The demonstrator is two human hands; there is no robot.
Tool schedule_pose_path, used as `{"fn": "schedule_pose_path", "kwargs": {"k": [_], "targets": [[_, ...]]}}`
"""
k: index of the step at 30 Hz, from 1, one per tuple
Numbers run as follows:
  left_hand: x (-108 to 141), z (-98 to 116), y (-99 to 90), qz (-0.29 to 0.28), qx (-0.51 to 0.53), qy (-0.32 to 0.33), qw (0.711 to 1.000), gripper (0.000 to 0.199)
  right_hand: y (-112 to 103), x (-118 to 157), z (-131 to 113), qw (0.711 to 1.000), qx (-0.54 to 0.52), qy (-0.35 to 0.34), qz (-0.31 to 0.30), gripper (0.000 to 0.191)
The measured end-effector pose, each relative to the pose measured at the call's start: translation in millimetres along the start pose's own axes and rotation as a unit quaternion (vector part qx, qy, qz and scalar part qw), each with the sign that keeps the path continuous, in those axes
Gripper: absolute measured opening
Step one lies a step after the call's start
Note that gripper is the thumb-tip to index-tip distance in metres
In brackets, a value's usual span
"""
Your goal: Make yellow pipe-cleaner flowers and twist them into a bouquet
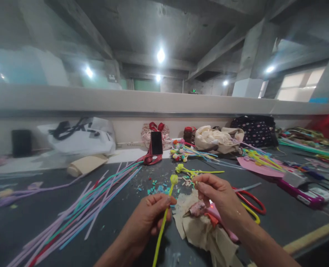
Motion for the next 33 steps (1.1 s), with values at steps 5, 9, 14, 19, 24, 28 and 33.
{"fn": "schedule_pose_path", "kwargs": {"k": [5, 9, 14, 19, 24, 28, 33], "targets": [[0, -13, -0.6, -0.044, 0.035, -0.049, 0.997, 0.024, -6, 1, 3, 0.999, 0.033, 0.021, -0.030, 0.012], [-2, -17, -1.9, -0.058, 0.057, -0.054, 0.995, 0.026, -8, 1, -4, 0.997, 0.070, -0.011, -0.032, 0.011], [-5, -21, -1.3, -0.079, 0.066, -0.074, 0.992, 0.026, -10, 2, -8, 0.974, 0.191, -0.113, -0.053, 0.006], [-3, -20, 2.8, -0.102, 0.052, -0.115, 0.987, 0.025, -7, 4, -2, 0.963, 0.219, -0.128, -0.088, 0.008], [-2, -22, 5.7, -0.100, 0.038, -0.113, 0.988, 0.023, -7, 6, -4, 0.928, 0.300, -0.204, -0.084, 0.011], [-3, -25, 6.2, -0.108, 0.027, -0.107, 0.988, 0.023, -6, 8, -8, 0.881, 0.371, -0.281, -0.085, 0.013], [-2, -26, 5.8, -0.090, 0.024, -0.115, 0.989, 0.024, -4, 8, -4, 0.875, 0.380, -0.287, -0.089, 0.013]]}}
Point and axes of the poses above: each hand's wrist, its own x-axis away from the middle knuckle, its own y-axis out of the palm, z = x × y, the point moved 2 cm from there along -x, towards the middle knuckle, and after that the axes turned 11 degrees about z, right-handed, at the moved point
